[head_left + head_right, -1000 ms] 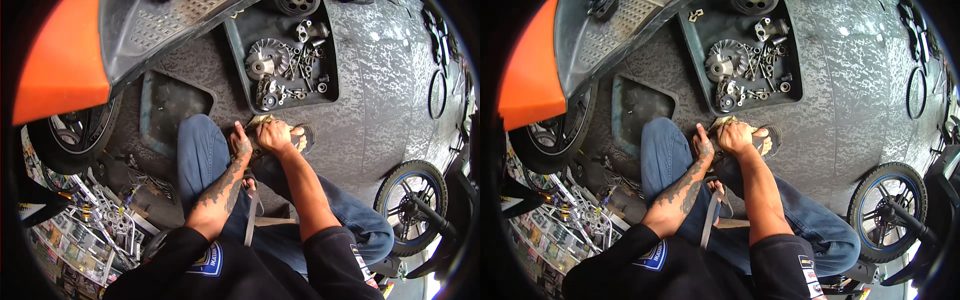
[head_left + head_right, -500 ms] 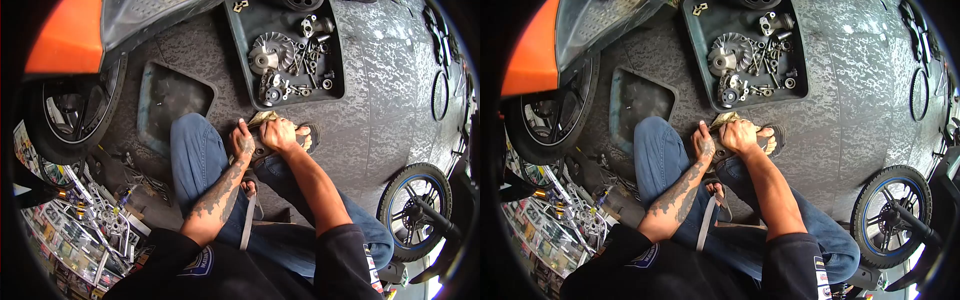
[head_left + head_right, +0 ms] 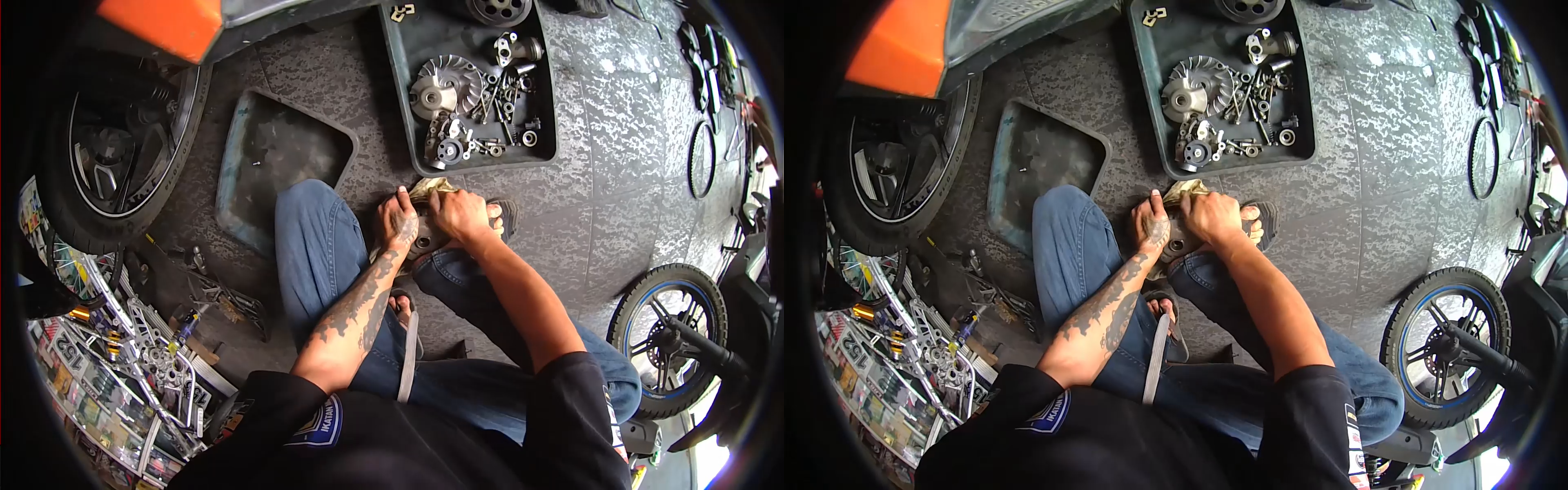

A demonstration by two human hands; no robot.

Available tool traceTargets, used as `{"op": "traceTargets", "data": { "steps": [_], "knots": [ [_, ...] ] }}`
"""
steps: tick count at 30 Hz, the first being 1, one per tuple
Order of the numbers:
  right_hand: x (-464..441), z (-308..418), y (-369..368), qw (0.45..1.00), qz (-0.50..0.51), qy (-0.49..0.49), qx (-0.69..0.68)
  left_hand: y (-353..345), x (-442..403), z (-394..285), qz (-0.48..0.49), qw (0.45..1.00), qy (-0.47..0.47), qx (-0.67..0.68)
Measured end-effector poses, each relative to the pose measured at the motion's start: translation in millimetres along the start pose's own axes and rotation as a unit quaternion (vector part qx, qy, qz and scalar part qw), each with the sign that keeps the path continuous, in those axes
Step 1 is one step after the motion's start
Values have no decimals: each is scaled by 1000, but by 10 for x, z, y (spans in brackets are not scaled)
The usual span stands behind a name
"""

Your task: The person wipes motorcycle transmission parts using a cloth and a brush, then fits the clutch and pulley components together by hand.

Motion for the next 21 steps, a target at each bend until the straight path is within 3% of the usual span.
{"op": "traceTargets", "data": {
  "steps": [6, 9, 10, 13, 15, 21],
  "knots": [
    [53, -166, 231, 995, 31, -82, -47, -7, 41, 4, -11, 1000, -17, 21],
    [48, -399, 252, 981, 101, 6, -167, 4, 32, 17, -19, 1000, -15, 19],
    [140, -437, 412, 975, 37, 118, -185, -7, 13, 18, -16, 999, -13, 31],
    [300, -586, 636, 955, 98, 88, -265, -24, 27, -19, 0, 997, 11, 73],
    [334, -653, 736, 900, 106, 46, -420, -50, -15, -11, -14, 998, -1, 55],
    [387, -532, 863, 879, 138, 19, -456, 2, 48, -12, -46, 998, -19, 45]
  ]
}}
Point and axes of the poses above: each hand's wrist, its own x-axis away from the middle knuckle, its own y-axis out of the back of the hand, z = x × y, the point moved 5 cm from there along -x, towards the middle knuckle, and after that the axes turned 9 degrees about x, right-handed, at the moved point
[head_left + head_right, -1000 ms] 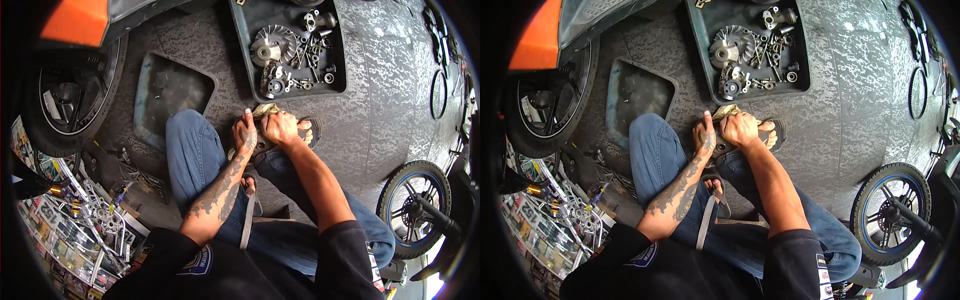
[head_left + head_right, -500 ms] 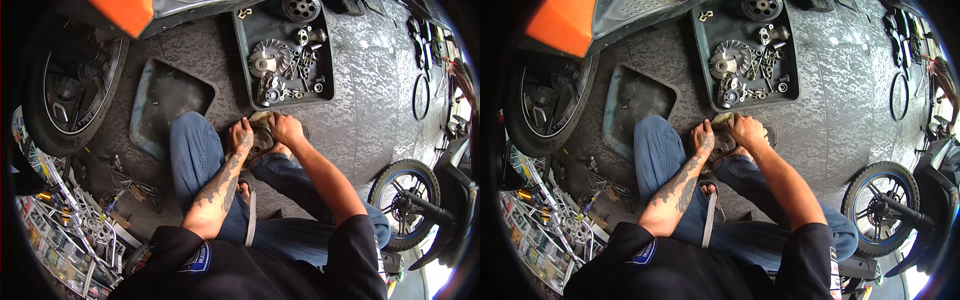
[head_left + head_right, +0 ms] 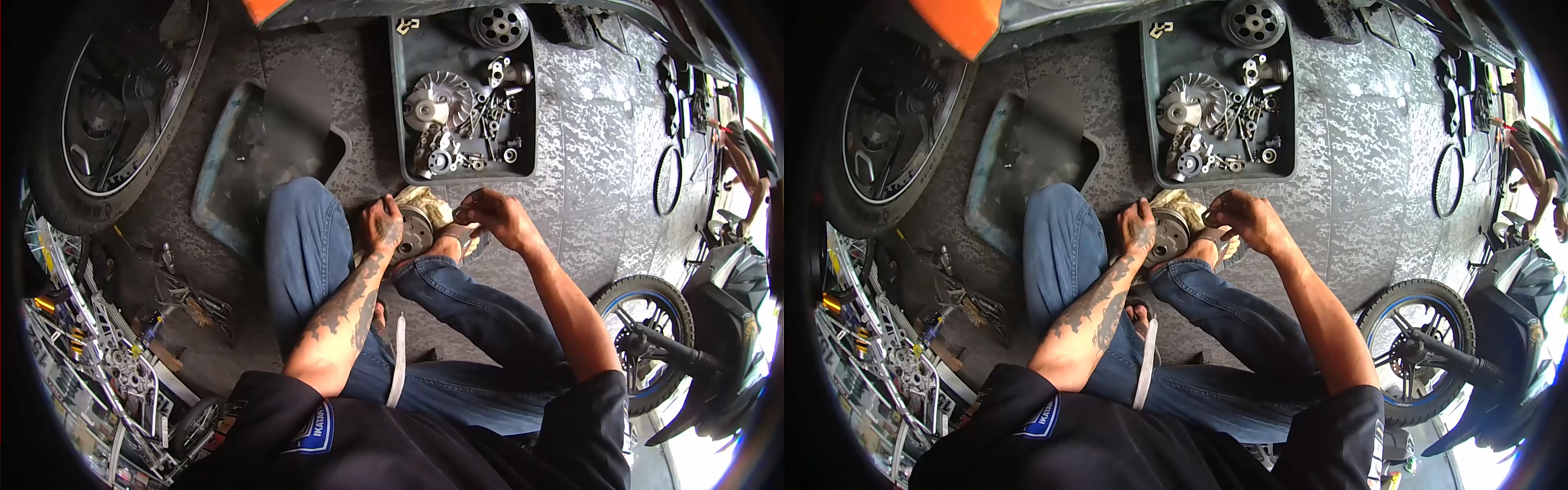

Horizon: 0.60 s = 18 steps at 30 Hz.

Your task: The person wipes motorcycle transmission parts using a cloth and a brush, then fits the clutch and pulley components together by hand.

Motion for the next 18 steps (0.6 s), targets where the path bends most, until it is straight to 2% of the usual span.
{"op": "traceTargets", "data": {
  "steps": [7, 9, 12, 13, 15, 18],
  "knots": [
    [8, -65, -151, 995, -56, 24, 74, -26, -23, 49, -2, 1000, 5, -5],
    [36, -92, -263, 996, -61, -12, 68, -30, -29, 67, -4, 1000, 3, -24],
    [120, 99, -478, 915, -164, 179, 322, -60, -31, 82, 10, 1000, 25, -10],
    [126, 56, -583, 917, -126, 234, 298, -57, -27, 82, 7, 1000, 29, -10],
    [165, 21, -701, 900, -87, 246, 349, -52, -40, 71, 6, 1000, 11, -18],
    [144, 8, -737, 912, -69, 242, 323, -59, -37, 78, -3, 999, 16, -29]
  ]
}}
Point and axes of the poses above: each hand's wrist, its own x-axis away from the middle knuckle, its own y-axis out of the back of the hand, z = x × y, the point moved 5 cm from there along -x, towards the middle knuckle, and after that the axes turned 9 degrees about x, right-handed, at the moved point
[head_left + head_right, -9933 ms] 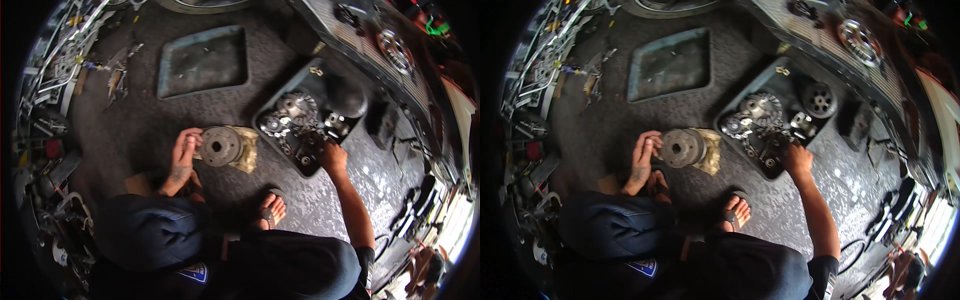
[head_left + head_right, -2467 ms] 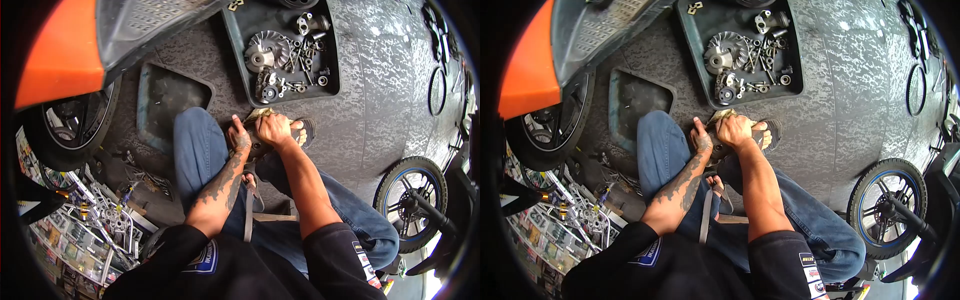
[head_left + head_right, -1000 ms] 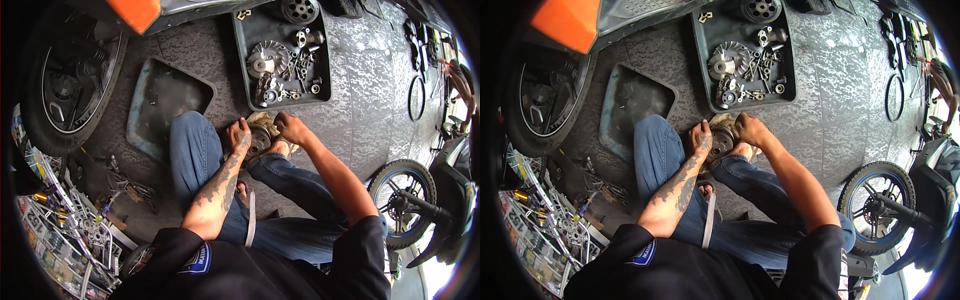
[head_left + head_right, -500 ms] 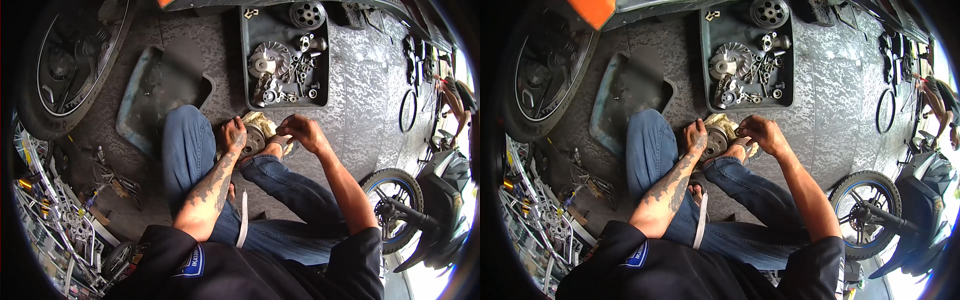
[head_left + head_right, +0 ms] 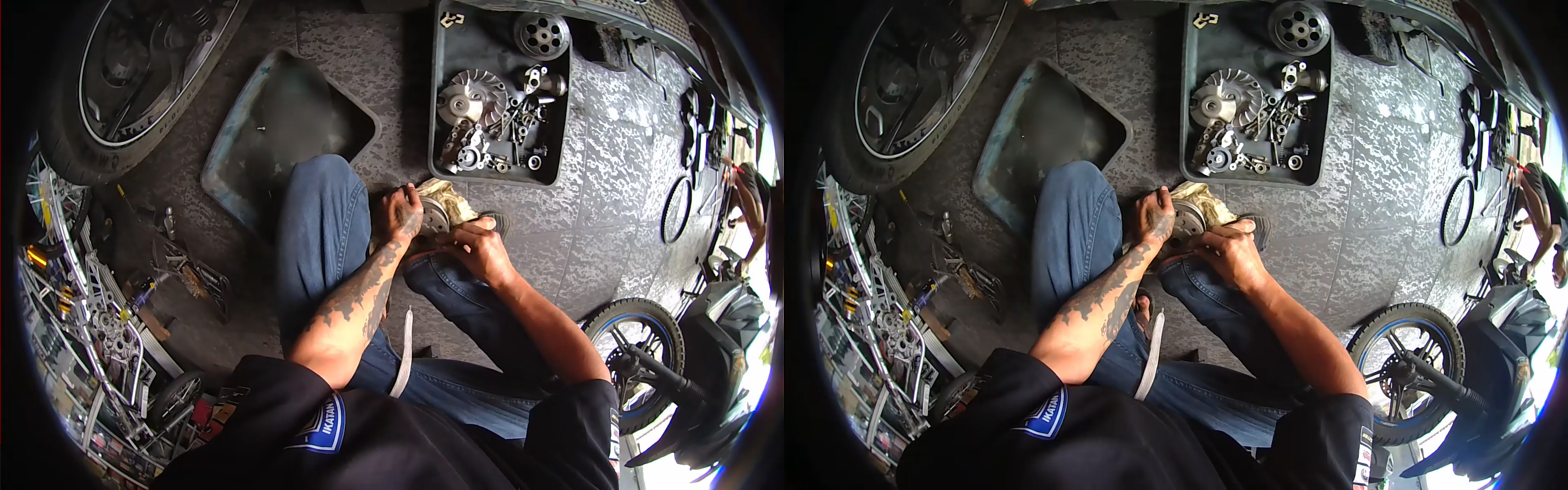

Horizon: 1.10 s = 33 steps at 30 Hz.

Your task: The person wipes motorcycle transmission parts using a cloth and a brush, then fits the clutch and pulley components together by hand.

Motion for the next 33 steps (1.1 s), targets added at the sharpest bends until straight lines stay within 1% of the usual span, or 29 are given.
{"op": "traceTargets", "data": {
  "steps": [1, 2, 5, 9, 11, 12, 13, 14, 16, 18, 20, 22, 24, 26, 27, 29, 31, 33],
  "knots": [
    [1, 14, 14, 1000, 2, 1, -17, -1, 11, -1, -7, 1000, -9, 1],
    [-13, -10, 7, 1000, 17, 17, 13, 1, 25, 0, -7, 1000, -5, 0],
    [-46, -61, -29, 997, 52, 40, 38, 8, 19, -9, -11, 1000, 7, -6],
    [-42, -105, -46, 998, 40, 43, 4, 0, 16, 25, -7, 1000, 23, 11],
    [-58, -162, -43, 999, 47, 8, 15, 1, 11, 1, -7, 1000, 22, 17],
    [-56, -159, -61, 999, 48, 7, 15, 24, 29, -40, -19, 999, -6, 29],
    [-52, -184, -83, 999, 39, -30, -11, 49, 53, -77, -30, 998, -34, 39],
    [-57, -219, -94, 997, 28, -66, -36, 38, 47, -64, -30, 998, -35, 39],
    [-62, -251, -125, 995, 29, -82, -45, -1, 11, 0, -13, 1000, 3, 17],
    [-74, -252, -134, 993, 30, -100, -55, -15, -9, 20, -2, 1000, 4, 15],
    [-76, -275, -135, 988, 56, -134, -45, -50, -15, 51, 10, 1000, 5, 13],
    [-87, -262, -158, 989, 73, -123, -23, -94, -25, 96, 22, 1000, 4, -9],
    [-103, -214, -211, 990, 91, -110, -1, -10, -11, 4, 20, 1000, 4, 7],
    [-124, -111, -280, 995, 58, -82, -15, 17, 5, -24, 19, 1000, 5, 21],
    [-127, -97, -328, 995, 57, -81, -15, 6, -7, -11, 16, 1000, 1, 20],
    [-129, -46, -403, 995, 47, -68, 47, 25, -16, -22, 14, 1000, -3, 18],
    [-109, -13, -447, 994, 55, -86, 46, 35, 5, -47, 54, 998, 28, 26],
    [-114, 90, -398, 995, -9, -24, 96, 3, -1, -23, 58, 997, 43, 20]
  ]
}}
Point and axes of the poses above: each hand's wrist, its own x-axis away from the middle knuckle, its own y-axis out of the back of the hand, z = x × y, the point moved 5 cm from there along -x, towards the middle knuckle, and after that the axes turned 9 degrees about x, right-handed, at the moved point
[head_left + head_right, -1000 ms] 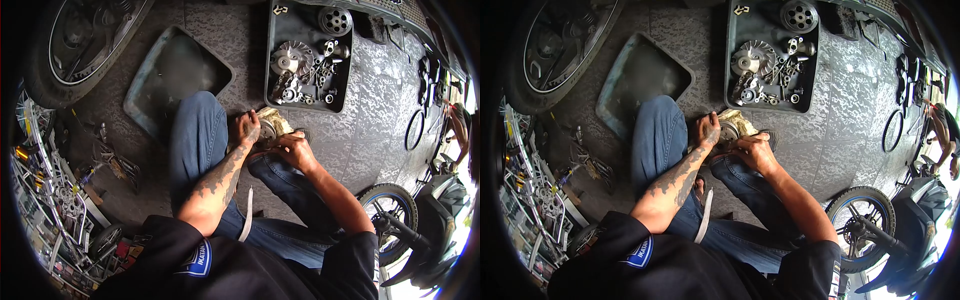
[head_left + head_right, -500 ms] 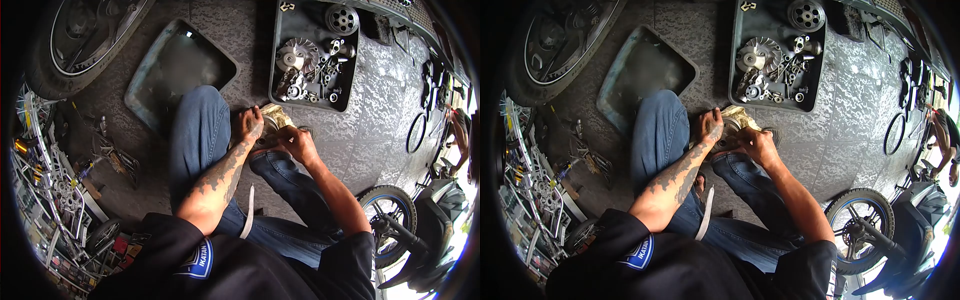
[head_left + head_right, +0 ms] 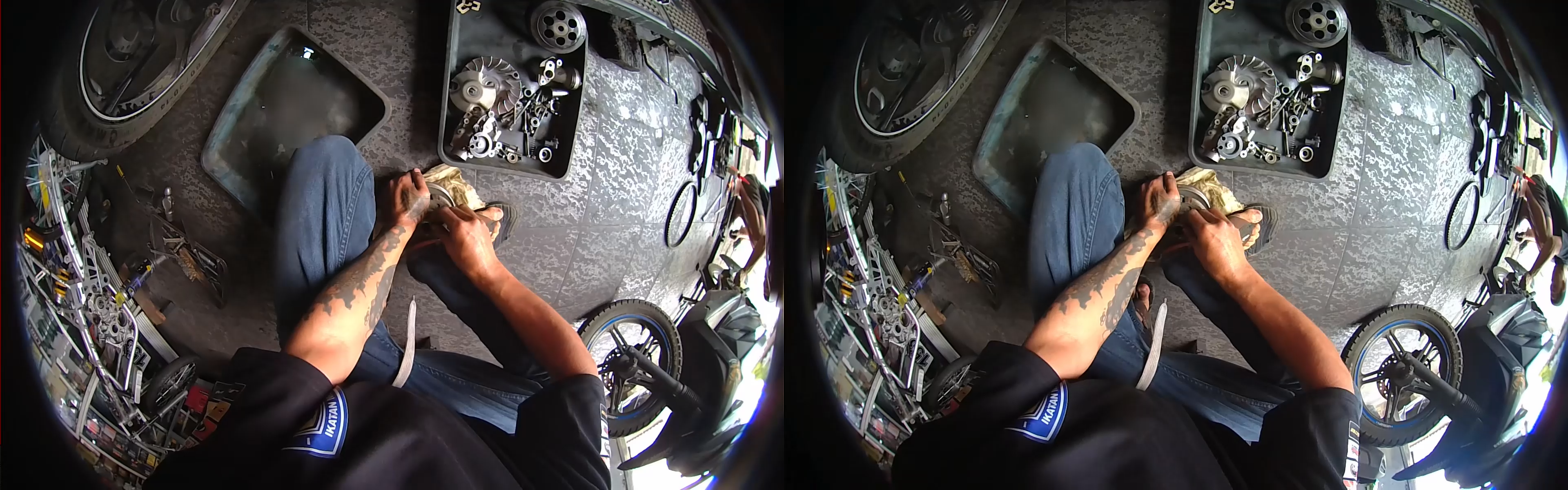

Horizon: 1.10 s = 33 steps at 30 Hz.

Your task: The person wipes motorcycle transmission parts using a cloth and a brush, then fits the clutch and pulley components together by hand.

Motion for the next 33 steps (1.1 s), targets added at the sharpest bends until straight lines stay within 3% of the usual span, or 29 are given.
{"op": "traceTargets", "data": {
  "steps": [2, 4, 8, 14, 21, 23, 26, 28, 30, 32, 33],
  "knots": [
    [10, 46, 48, 1000, -6, -2, 10, -24, -5, 46, 3, 1000, 14, -7],
    [-3, 61, 96, 1000, 14, -17, 5, 1, -8, 46, -58, 998, -28, -19],
    [9, 95, 102, 999, 18, -22, 31, -12, -12, 50, -57, 998, -21, -20],
    [55, 170, -3, 977, 51, -112, 172, -73, -25, 123, -54, 997, -38, -31],
    [46, 235, -151, 963, 20, -127, 237, -237, -138, 294, -76, 996, -35, -24],
    [119, 248, -154, 963, 13, -123, 240, -256, -106, 252, -110, 986, -111, -60],
    [142, 162, -128, 976, -40, -112, 182, -202, -80, 184, -78, 994, -63, -43],
    [181, 84, -26, 986, -87, -140, 13, -155, -28, 134, -87, 993, -69, -28],
    [156, 126, 74, 987, -100, -126, -13, -153, -42, 147, -99, 992, -78, -14],
    [180, 78, 84, 971, -52, -232, -28, -150, -33, 136, -111, 990, -87, -30],
    [175, 70, 68, 972, -85, -217, -38, -148, -20, 129, -111, 990, -87, -29]
  ]
}}
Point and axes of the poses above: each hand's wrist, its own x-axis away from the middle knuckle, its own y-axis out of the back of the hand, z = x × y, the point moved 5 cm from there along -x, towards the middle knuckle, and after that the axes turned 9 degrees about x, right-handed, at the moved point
